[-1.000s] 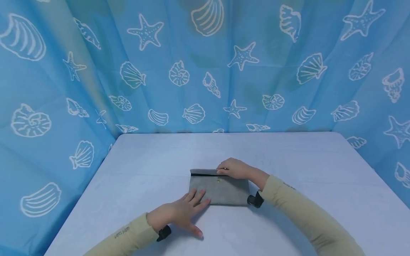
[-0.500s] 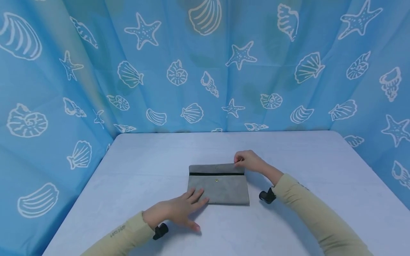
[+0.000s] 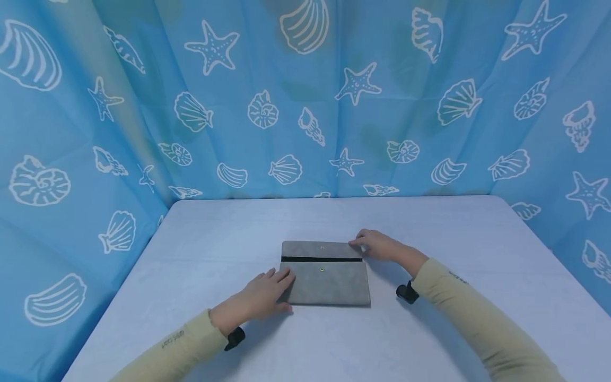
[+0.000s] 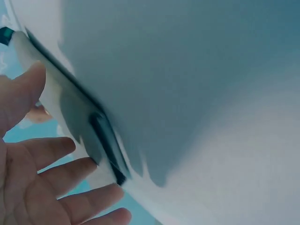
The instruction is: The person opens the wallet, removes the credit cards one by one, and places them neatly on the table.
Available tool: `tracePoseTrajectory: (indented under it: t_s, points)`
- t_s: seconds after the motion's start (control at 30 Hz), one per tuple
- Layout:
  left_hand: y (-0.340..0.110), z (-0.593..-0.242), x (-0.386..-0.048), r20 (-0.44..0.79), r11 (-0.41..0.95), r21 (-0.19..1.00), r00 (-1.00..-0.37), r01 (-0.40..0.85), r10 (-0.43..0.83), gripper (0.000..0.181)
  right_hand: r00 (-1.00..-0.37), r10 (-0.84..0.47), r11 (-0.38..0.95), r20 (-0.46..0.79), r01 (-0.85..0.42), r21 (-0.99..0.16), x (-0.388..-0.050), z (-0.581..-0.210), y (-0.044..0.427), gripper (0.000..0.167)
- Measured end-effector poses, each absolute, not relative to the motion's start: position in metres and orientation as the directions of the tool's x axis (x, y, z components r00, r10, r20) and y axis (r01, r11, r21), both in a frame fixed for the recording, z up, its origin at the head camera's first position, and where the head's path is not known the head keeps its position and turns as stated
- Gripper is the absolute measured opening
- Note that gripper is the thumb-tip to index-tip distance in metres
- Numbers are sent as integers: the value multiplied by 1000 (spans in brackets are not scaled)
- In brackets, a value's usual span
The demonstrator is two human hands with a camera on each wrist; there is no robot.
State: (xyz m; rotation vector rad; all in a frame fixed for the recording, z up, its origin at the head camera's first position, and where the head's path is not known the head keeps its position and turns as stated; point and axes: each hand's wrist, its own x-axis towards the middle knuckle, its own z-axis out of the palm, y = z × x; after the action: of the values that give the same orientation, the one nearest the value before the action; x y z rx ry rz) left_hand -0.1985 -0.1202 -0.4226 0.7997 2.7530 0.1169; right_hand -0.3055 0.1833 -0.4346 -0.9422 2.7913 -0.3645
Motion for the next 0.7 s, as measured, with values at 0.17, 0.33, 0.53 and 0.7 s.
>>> tracePoseTrajectory:
  t_s: [0.17,0.33,0.53,0.7]
  points:
    - [-123,-425,-215,-234,861,163,-829,481,507,71,-752,-650,759,-108,-634,-151,-296,-431,180,41]
    - [-123,-424,-228,-255,876,185,-839,446,481,82,-738,-664,747,-117,-659,-89,-291,-429,181,36]
    - [-121,-418,-236,-256,889,185,-853,418,455,91,-735,-669,743,-108,-659,-117,-292,-433,183,36]
    - [-118,-411,-239,-196,883,191,-865,428,462,81,-747,-655,755,-114,-641,-138,-293,-434,185,36]
